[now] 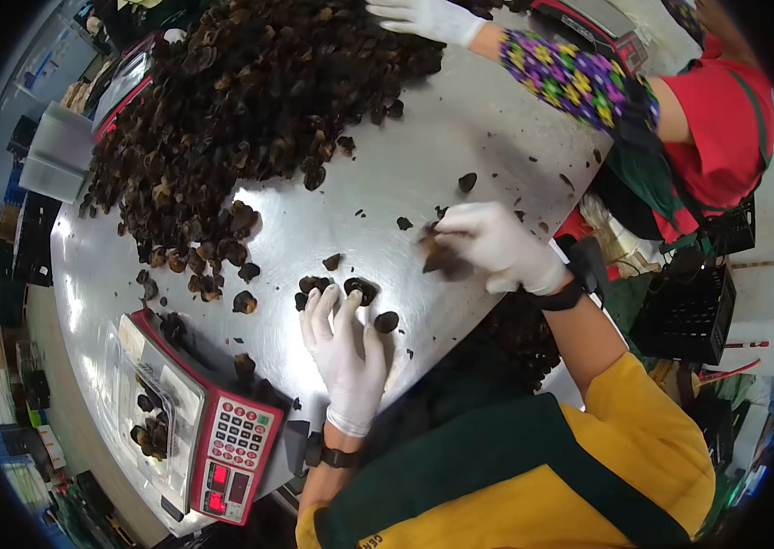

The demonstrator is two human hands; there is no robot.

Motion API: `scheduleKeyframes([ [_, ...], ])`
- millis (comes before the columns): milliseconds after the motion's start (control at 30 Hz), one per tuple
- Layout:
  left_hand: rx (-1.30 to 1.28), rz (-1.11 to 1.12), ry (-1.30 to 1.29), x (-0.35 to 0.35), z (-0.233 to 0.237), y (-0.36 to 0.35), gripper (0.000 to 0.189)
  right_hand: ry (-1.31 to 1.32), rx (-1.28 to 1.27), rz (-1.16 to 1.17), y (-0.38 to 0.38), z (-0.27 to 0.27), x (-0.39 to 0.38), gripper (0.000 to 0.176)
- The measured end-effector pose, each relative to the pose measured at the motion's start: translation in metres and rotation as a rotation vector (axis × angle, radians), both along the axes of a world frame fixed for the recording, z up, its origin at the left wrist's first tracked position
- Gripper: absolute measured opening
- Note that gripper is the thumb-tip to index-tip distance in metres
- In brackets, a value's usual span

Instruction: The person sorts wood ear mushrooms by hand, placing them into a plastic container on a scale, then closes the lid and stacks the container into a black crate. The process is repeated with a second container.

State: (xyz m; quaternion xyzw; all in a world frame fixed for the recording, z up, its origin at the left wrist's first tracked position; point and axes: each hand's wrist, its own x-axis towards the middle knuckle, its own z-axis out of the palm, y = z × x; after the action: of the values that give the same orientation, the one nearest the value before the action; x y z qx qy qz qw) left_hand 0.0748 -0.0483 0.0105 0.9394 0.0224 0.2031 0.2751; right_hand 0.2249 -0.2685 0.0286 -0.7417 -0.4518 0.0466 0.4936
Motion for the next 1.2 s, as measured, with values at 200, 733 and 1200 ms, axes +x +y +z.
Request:
scheduleKeyframes([
  [200, -0.067, -0.019, -0.018, -0.014, -0.014, 0.0, 0.042, -0.255, -0.15, -0.341, 0.009, -0.032, -0.024, 0.014],
  [733, -0.27, -0.193, -0.015, -0.012, 0.005, -0.015, 0.051, 0.836, 0.395, -0.179, 0.011, -0.029, -0.067, 0.019],
  [1200, -1.414, -0.109, 0.24, -0.01, 0.004, -0.009, 0.027, 1.243, 0.53, 0.015, 0.038, -0.038, -0.074, 0.033],
])
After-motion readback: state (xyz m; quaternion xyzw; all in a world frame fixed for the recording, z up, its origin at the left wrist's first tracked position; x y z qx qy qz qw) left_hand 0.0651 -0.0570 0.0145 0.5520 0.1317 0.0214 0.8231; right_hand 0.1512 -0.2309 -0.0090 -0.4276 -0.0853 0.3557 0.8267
